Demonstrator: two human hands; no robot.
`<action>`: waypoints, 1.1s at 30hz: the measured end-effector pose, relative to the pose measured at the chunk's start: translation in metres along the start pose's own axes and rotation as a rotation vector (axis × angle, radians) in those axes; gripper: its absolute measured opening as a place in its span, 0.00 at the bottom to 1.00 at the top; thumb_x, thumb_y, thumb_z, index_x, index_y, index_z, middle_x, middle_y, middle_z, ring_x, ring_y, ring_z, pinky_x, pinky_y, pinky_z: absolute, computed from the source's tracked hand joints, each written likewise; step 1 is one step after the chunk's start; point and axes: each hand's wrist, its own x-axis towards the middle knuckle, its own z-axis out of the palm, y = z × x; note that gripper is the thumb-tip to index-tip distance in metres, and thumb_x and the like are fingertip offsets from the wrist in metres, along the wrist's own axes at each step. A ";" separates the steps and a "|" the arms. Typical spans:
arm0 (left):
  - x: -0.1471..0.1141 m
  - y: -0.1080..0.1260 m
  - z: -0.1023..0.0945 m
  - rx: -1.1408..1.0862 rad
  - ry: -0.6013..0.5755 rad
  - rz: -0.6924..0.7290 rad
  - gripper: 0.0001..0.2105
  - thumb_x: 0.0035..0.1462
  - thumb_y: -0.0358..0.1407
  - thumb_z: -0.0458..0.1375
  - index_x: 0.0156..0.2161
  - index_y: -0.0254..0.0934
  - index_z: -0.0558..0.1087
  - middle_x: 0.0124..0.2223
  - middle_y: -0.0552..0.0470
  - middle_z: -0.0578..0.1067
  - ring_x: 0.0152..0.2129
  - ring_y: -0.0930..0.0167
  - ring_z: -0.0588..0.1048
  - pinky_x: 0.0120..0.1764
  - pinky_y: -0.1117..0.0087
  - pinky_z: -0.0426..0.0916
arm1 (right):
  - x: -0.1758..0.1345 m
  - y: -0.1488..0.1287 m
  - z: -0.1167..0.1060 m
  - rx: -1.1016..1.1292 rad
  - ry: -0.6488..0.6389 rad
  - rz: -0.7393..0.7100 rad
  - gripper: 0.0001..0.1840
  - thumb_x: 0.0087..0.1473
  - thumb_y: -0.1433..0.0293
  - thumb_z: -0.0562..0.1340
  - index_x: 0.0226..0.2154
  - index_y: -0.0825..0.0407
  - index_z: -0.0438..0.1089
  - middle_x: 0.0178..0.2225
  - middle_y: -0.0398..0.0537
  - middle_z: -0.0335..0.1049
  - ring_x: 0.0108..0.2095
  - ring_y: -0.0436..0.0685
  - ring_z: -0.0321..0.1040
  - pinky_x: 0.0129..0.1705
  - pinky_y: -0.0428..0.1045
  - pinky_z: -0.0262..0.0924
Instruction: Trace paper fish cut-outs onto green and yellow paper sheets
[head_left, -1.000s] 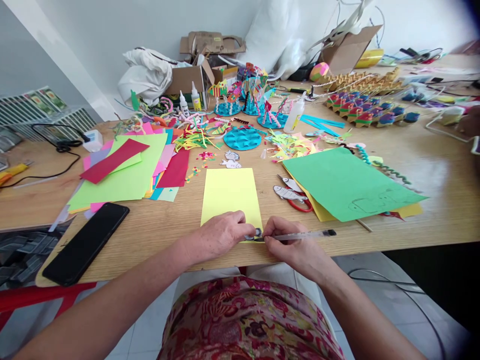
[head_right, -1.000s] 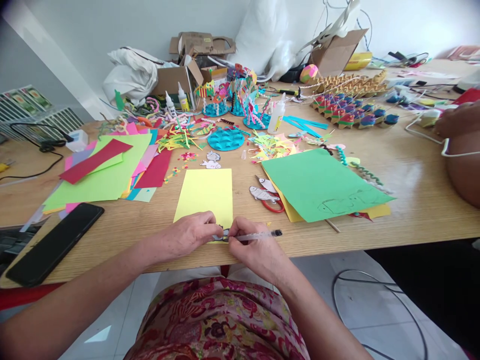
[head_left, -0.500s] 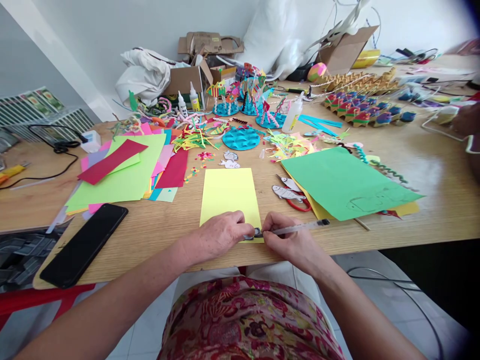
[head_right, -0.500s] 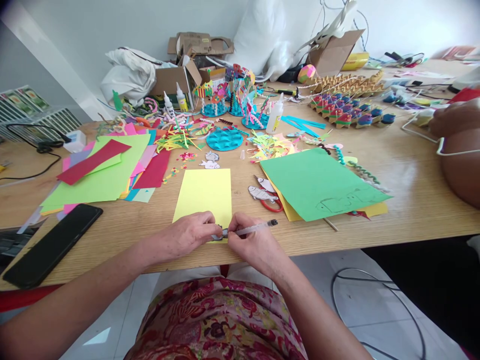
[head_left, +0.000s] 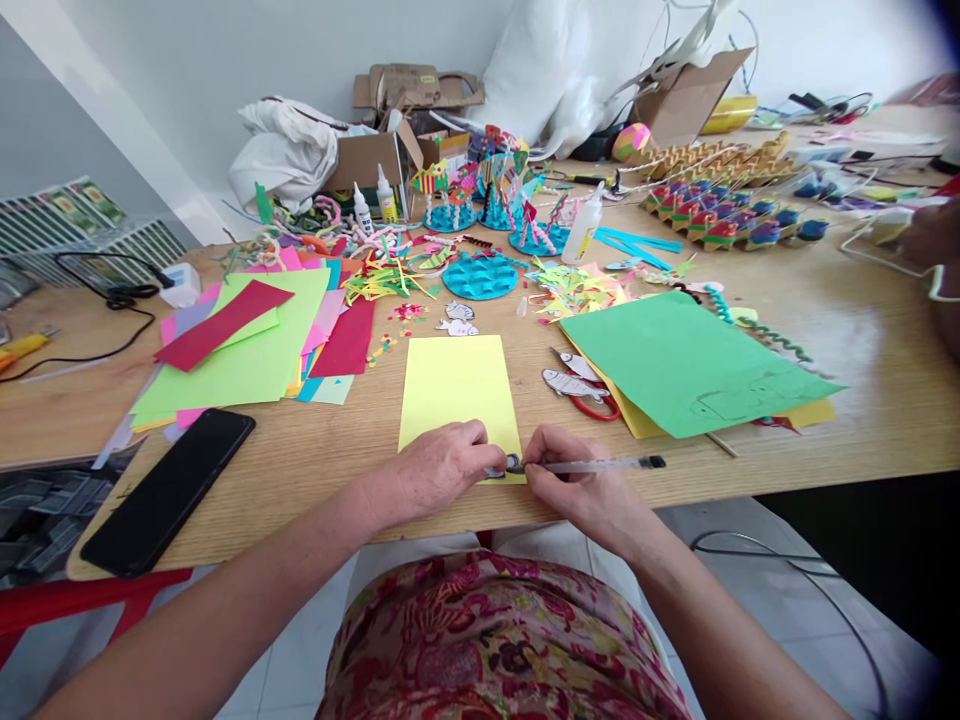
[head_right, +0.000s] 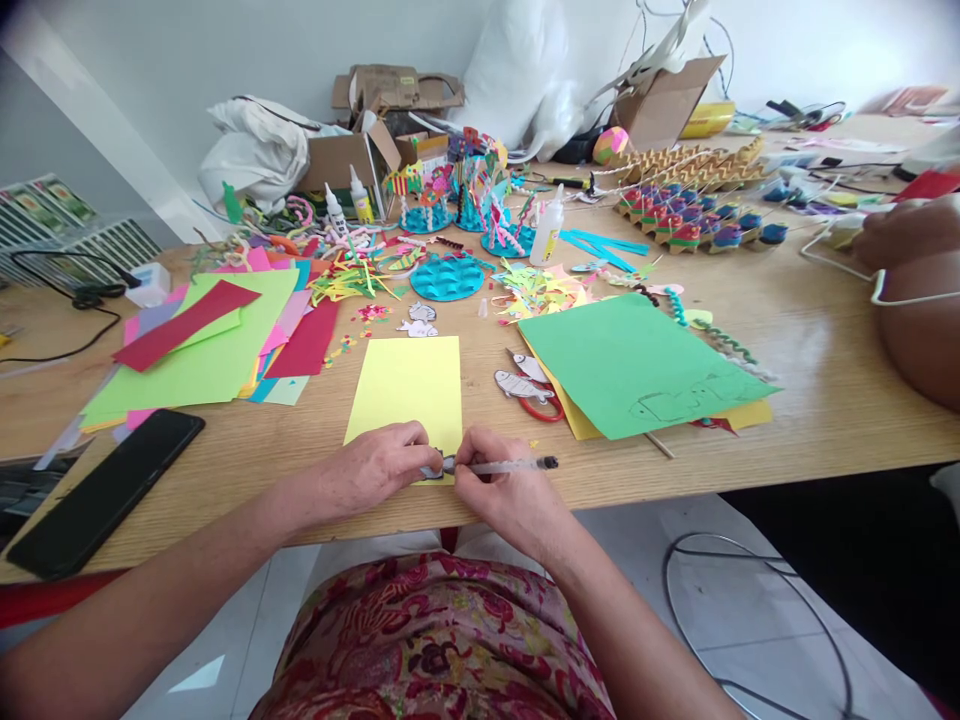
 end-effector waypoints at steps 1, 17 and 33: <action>0.000 0.000 0.000 -0.007 0.004 0.002 0.10 0.63 0.31 0.47 0.41 0.38 0.71 0.36 0.52 0.68 0.33 0.73 0.69 0.36 0.74 0.63 | -0.001 0.000 0.000 -0.005 -0.004 0.000 0.04 0.43 0.72 0.53 0.20 0.51 0.59 0.17 0.39 0.57 0.19 0.47 0.51 0.20 0.43 0.45; 0.000 0.001 0.000 0.009 0.006 0.005 0.10 0.63 0.30 0.47 0.40 0.38 0.70 0.35 0.53 0.67 0.33 0.73 0.68 0.35 0.75 0.63 | -0.001 0.000 0.001 -0.048 0.007 0.009 0.05 0.45 0.72 0.53 0.21 0.51 0.59 0.17 0.37 0.57 0.19 0.47 0.51 0.20 0.43 0.45; 0.002 0.003 -0.004 0.073 -0.049 -0.006 0.09 0.63 0.31 0.47 0.40 0.38 0.70 0.36 0.53 0.67 0.33 0.72 0.68 0.35 0.74 0.63 | -0.005 0.000 -0.004 -0.068 0.052 0.005 0.05 0.44 0.73 0.54 0.20 0.51 0.59 0.17 0.37 0.58 0.20 0.47 0.53 0.21 0.43 0.46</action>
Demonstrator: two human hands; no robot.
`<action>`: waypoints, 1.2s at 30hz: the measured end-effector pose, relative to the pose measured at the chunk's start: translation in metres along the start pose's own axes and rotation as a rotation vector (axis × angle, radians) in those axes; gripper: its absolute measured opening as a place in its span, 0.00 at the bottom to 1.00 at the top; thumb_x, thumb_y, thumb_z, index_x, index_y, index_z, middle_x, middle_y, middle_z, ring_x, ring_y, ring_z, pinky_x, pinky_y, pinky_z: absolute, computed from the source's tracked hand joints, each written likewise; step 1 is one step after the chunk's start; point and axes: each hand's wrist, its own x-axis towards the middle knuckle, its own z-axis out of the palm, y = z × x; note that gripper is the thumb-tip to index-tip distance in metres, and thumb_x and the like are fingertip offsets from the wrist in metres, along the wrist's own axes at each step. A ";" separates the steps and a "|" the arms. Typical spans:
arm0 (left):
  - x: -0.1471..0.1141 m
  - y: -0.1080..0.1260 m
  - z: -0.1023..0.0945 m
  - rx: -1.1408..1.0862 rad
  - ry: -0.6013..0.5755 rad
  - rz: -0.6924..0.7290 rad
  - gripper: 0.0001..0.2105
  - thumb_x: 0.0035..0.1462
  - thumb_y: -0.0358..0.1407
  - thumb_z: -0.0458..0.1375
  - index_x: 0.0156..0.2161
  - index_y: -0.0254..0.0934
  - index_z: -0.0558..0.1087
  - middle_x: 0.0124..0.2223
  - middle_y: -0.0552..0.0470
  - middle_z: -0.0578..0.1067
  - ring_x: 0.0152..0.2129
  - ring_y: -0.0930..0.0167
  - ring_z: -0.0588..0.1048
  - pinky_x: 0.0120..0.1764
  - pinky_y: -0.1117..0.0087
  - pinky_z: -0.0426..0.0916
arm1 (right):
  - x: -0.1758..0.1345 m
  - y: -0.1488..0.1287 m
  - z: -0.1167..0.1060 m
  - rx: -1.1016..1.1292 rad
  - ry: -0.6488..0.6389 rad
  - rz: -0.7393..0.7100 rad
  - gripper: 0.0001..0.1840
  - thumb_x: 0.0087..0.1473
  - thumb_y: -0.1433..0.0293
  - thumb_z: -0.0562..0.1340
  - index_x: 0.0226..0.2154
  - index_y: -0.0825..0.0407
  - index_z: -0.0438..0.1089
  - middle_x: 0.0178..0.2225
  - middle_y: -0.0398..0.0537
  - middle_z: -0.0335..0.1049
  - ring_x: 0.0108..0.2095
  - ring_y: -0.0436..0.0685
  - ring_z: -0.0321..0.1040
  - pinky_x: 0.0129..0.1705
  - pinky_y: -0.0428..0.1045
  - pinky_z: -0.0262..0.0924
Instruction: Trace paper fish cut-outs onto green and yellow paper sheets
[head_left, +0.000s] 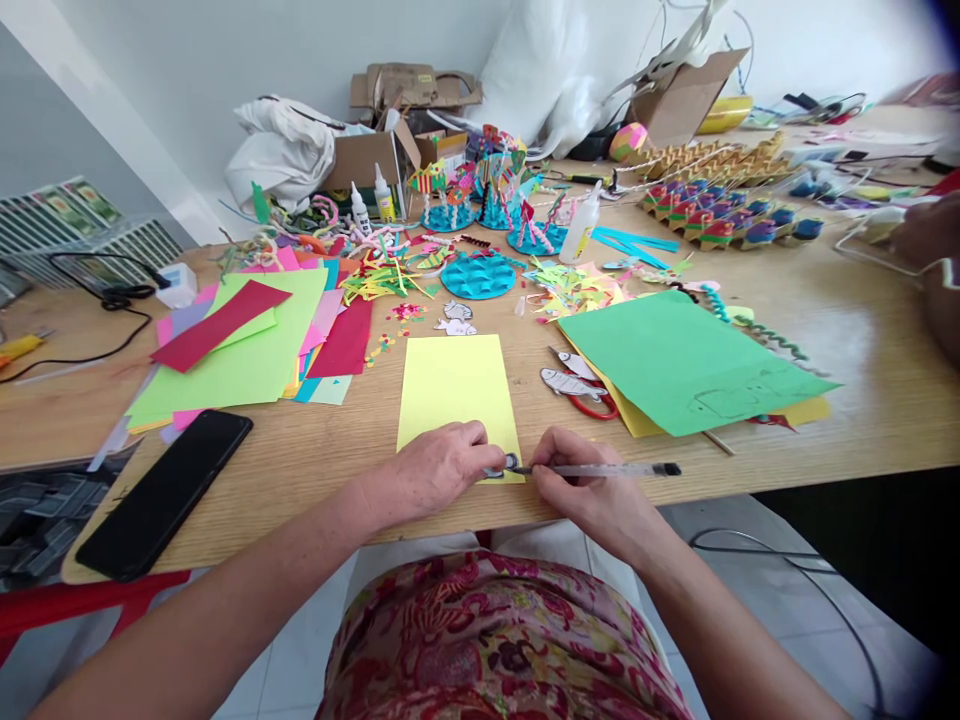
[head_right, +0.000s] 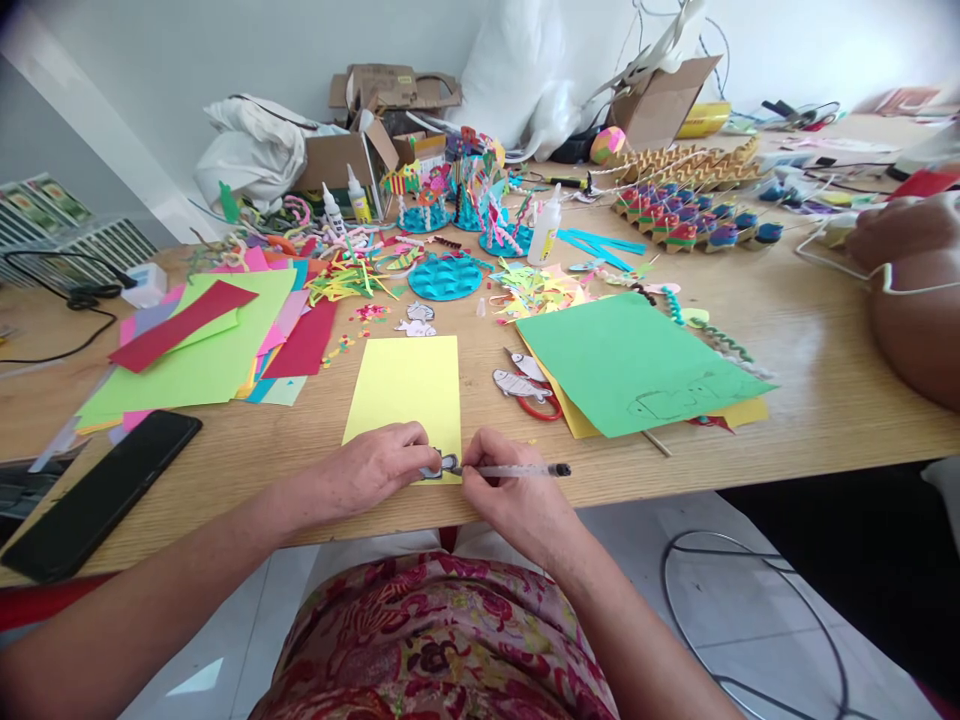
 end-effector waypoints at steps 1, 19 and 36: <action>0.000 0.000 0.000 0.004 -0.006 0.000 0.09 0.63 0.31 0.47 0.41 0.38 0.70 0.36 0.53 0.67 0.33 0.72 0.68 0.35 0.74 0.63 | 0.000 0.000 0.000 0.006 0.002 0.001 0.05 0.44 0.73 0.54 0.20 0.51 0.59 0.17 0.37 0.58 0.19 0.47 0.52 0.21 0.43 0.46; 0.001 -0.003 0.000 -0.011 0.002 0.045 0.14 0.63 0.29 0.46 0.49 0.42 0.68 0.35 0.53 0.67 0.33 0.71 0.69 0.35 0.73 0.63 | -0.001 0.001 -0.002 0.011 0.032 0.025 0.04 0.43 0.72 0.53 0.19 0.51 0.59 0.17 0.37 0.56 0.19 0.47 0.51 0.20 0.44 0.45; 0.000 -0.003 0.002 0.000 0.028 0.059 0.14 0.62 0.28 0.45 0.48 0.42 0.69 0.33 0.53 0.66 0.31 0.71 0.68 0.34 0.73 0.63 | -0.001 0.005 0.000 -0.082 0.092 0.009 0.06 0.46 0.72 0.54 0.20 0.50 0.59 0.16 0.37 0.58 0.19 0.48 0.52 0.20 0.44 0.45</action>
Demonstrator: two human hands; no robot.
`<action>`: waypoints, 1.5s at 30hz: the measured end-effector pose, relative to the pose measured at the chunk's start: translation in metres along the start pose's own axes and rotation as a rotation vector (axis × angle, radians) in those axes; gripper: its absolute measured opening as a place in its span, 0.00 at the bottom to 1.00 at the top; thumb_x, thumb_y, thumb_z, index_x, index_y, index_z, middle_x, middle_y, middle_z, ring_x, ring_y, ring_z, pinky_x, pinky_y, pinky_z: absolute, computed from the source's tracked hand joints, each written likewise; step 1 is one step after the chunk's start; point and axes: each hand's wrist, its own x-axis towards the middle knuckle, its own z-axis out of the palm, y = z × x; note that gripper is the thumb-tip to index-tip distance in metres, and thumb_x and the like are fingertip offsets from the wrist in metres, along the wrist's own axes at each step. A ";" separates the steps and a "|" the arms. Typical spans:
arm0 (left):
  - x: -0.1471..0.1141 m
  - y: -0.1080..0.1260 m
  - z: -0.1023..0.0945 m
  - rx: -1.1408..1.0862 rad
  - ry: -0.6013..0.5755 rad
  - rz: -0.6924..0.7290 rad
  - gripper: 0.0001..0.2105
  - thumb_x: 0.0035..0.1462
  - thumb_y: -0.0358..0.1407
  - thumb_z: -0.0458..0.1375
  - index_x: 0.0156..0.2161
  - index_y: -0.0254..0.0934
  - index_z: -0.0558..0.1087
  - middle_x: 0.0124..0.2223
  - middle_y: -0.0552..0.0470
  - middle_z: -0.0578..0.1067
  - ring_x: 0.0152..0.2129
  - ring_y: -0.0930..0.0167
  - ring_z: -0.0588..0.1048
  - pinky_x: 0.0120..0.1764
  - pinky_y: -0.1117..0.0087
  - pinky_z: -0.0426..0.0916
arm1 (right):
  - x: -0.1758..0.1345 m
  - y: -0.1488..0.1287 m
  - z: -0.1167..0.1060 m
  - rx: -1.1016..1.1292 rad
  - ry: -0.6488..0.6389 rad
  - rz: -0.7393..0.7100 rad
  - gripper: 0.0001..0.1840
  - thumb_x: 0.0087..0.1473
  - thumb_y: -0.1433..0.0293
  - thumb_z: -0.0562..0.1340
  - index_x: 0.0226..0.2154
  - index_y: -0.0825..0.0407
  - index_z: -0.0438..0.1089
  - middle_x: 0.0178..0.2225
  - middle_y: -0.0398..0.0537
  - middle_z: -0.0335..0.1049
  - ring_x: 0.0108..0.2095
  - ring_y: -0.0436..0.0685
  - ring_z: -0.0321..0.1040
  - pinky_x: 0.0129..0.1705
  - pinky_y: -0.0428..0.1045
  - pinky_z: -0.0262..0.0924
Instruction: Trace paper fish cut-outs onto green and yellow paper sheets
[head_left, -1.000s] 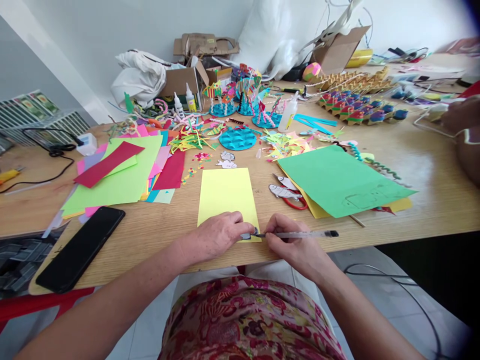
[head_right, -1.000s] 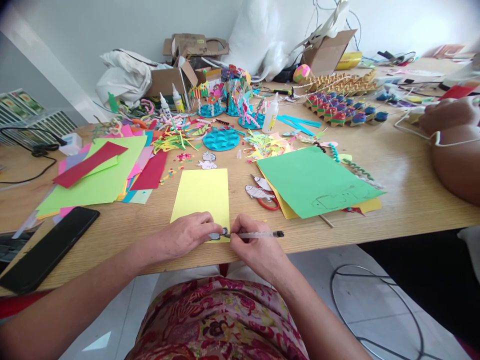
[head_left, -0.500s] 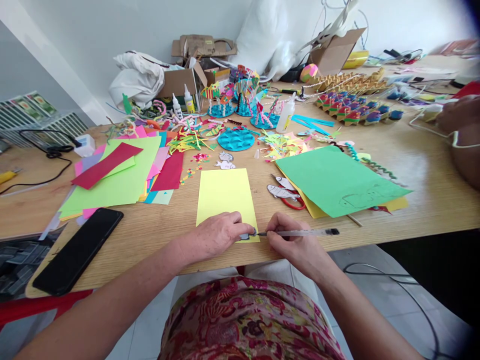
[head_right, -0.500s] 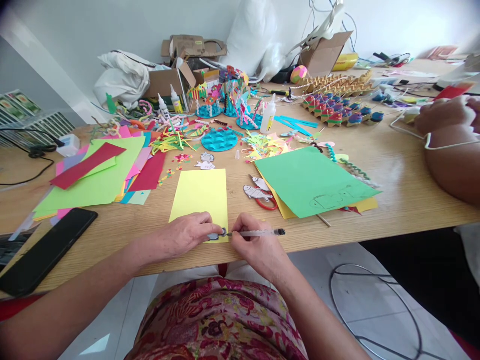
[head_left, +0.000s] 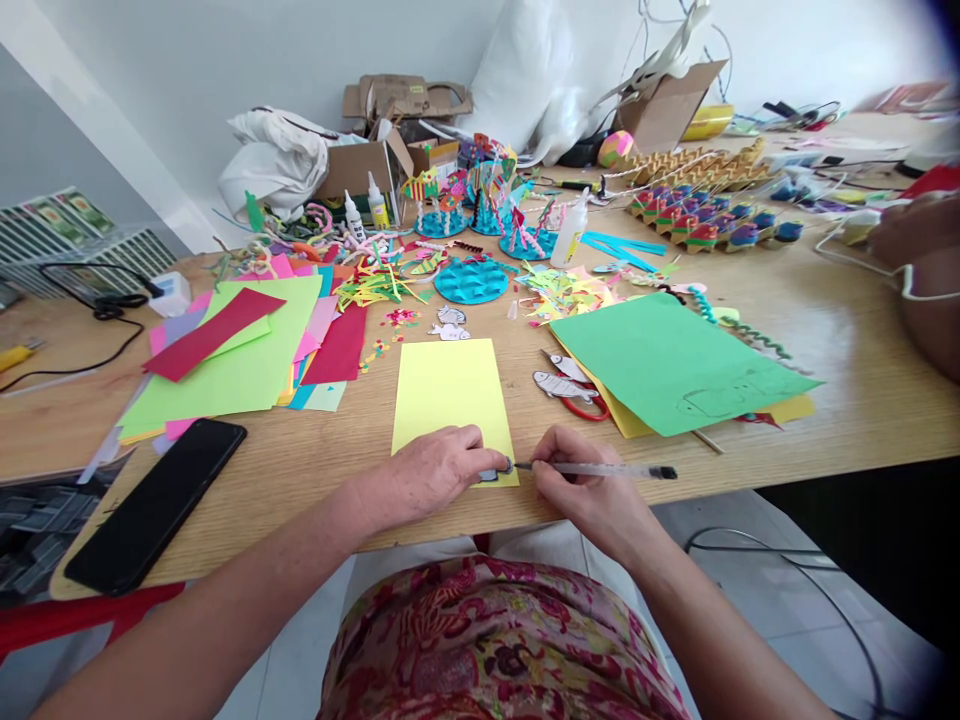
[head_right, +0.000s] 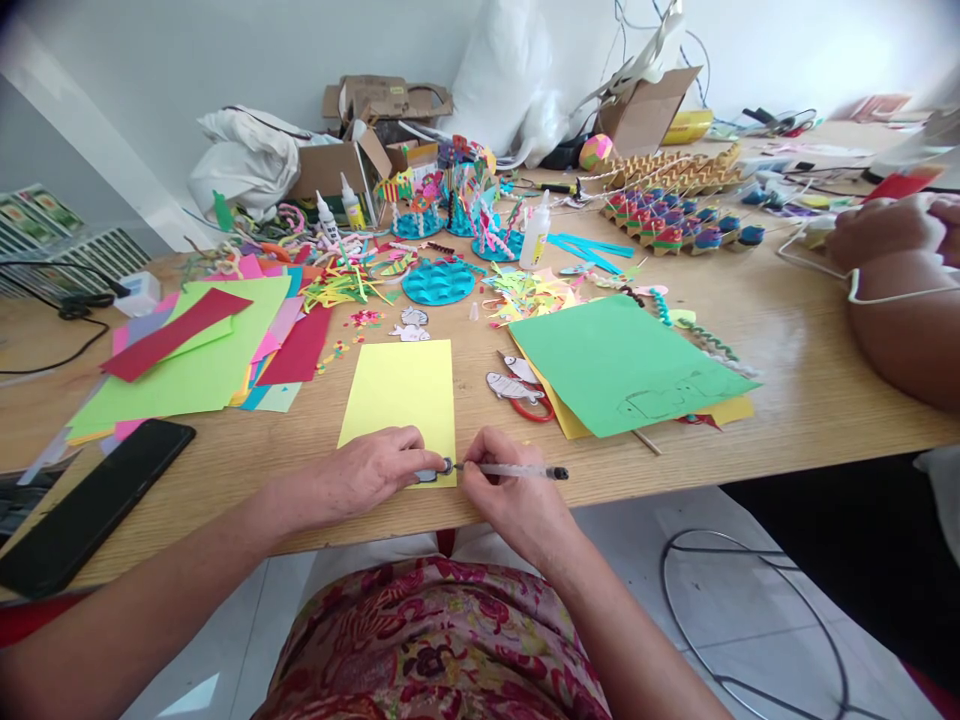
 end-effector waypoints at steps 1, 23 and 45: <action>0.000 0.000 0.000 0.000 0.004 0.000 0.14 0.62 0.28 0.45 0.48 0.42 0.69 0.33 0.53 0.66 0.31 0.71 0.68 0.34 0.73 0.63 | 0.000 0.000 0.000 -0.001 0.006 -0.003 0.06 0.46 0.72 0.54 0.20 0.50 0.59 0.16 0.37 0.58 0.18 0.47 0.52 0.20 0.44 0.45; -0.004 0.005 0.007 0.007 0.067 -0.038 0.14 0.63 0.29 0.45 0.48 0.41 0.69 0.35 0.52 0.66 0.33 0.72 0.67 0.35 0.73 0.64 | 0.006 -0.003 0.005 0.017 0.044 -0.007 0.07 0.45 0.72 0.54 0.19 0.51 0.59 0.16 0.37 0.58 0.18 0.47 0.53 0.19 0.43 0.46; -0.011 0.005 0.022 0.089 0.190 -0.024 0.11 0.63 0.30 0.47 0.47 0.41 0.68 0.35 0.52 0.66 0.33 0.70 0.66 0.34 0.72 0.63 | 0.013 -0.003 0.010 0.114 -0.073 -0.016 0.04 0.45 0.72 0.53 0.21 0.51 0.59 0.18 0.38 0.58 0.20 0.48 0.53 0.21 0.43 0.46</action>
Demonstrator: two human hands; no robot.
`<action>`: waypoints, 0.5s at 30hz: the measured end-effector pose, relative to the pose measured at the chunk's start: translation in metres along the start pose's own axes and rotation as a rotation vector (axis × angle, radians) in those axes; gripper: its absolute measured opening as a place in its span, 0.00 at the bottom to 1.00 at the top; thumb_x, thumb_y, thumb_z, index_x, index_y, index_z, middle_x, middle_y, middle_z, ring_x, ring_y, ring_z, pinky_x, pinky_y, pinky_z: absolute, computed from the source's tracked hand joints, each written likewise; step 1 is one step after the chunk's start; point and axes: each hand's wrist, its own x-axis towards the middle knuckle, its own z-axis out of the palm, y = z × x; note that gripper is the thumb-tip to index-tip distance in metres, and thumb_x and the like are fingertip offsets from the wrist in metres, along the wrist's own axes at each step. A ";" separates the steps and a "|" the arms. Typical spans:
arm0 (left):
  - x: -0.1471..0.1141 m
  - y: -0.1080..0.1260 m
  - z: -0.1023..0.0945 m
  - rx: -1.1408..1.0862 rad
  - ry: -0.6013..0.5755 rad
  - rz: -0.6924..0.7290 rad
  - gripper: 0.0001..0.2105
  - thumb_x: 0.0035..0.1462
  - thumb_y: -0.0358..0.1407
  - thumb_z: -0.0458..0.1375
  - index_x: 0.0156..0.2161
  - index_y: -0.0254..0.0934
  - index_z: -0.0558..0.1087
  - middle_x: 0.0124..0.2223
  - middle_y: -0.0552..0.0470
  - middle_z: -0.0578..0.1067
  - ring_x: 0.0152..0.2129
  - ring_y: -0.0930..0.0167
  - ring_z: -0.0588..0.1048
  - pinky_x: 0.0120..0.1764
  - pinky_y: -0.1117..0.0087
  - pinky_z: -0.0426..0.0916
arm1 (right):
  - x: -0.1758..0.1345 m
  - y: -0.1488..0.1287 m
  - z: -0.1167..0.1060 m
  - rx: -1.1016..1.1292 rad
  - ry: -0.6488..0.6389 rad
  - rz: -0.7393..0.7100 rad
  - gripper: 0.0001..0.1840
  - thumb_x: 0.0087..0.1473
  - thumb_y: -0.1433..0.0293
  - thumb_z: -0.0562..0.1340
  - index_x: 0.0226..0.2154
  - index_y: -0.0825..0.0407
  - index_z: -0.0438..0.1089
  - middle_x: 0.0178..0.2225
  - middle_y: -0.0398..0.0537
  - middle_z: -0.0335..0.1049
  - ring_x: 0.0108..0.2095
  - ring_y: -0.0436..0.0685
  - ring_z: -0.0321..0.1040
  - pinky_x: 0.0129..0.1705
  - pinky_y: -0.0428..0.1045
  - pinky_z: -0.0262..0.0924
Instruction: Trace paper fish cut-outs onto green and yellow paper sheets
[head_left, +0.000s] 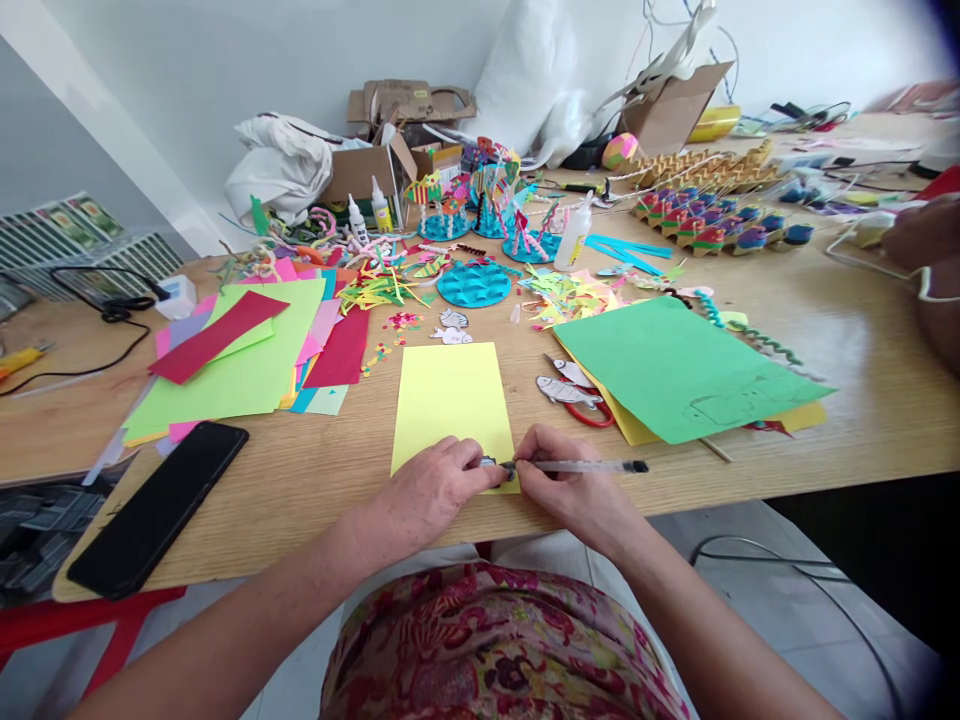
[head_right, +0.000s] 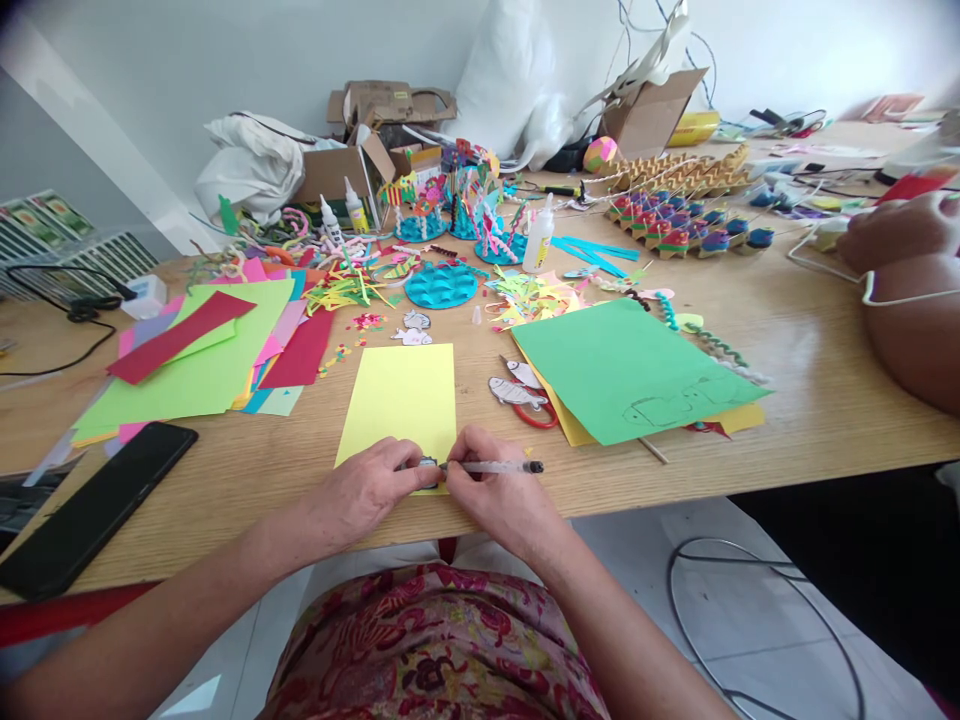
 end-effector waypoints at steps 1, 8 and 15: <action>-0.001 0.000 0.000 -0.009 0.010 0.006 0.11 0.63 0.29 0.46 0.47 0.40 0.68 0.35 0.52 0.66 0.34 0.70 0.66 0.35 0.72 0.63 | 0.000 0.000 0.000 -0.004 0.001 -0.003 0.04 0.45 0.72 0.53 0.21 0.51 0.59 0.18 0.38 0.58 0.20 0.48 0.53 0.21 0.43 0.46; -0.006 0.000 -0.001 -0.093 0.046 0.014 0.11 0.63 0.28 0.45 0.45 0.37 0.67 0.38 0.51 0.68 0.37 0.70 0.66 0.39 0.72 0.64 | -0.002 -0.002 0.000 -0.024 -0.002 -0.009 0.05 0.45 0.72 0.53 0.21 0.51 0.58 0.17 0.38 0.58 0.19 0.48 0.52 0.20 0.44 0.45; -0.006 0.002 -0.001 -0.073 0.044 0.006 0.10 0.62 0.28 0.47 0.45 0.35 0.68 0.38 0.51 0.68 0.36 0.69 0.66 0.39 0.70 0.64 | -0.003 -0.001 0.001 -0.054 0.011 -0.029 0.05 0.46 0.71 0.53 0.21 0.50 0.58 0.17 0.38 0.58 0.19 0.48 0.54 0.20 0.43 0.45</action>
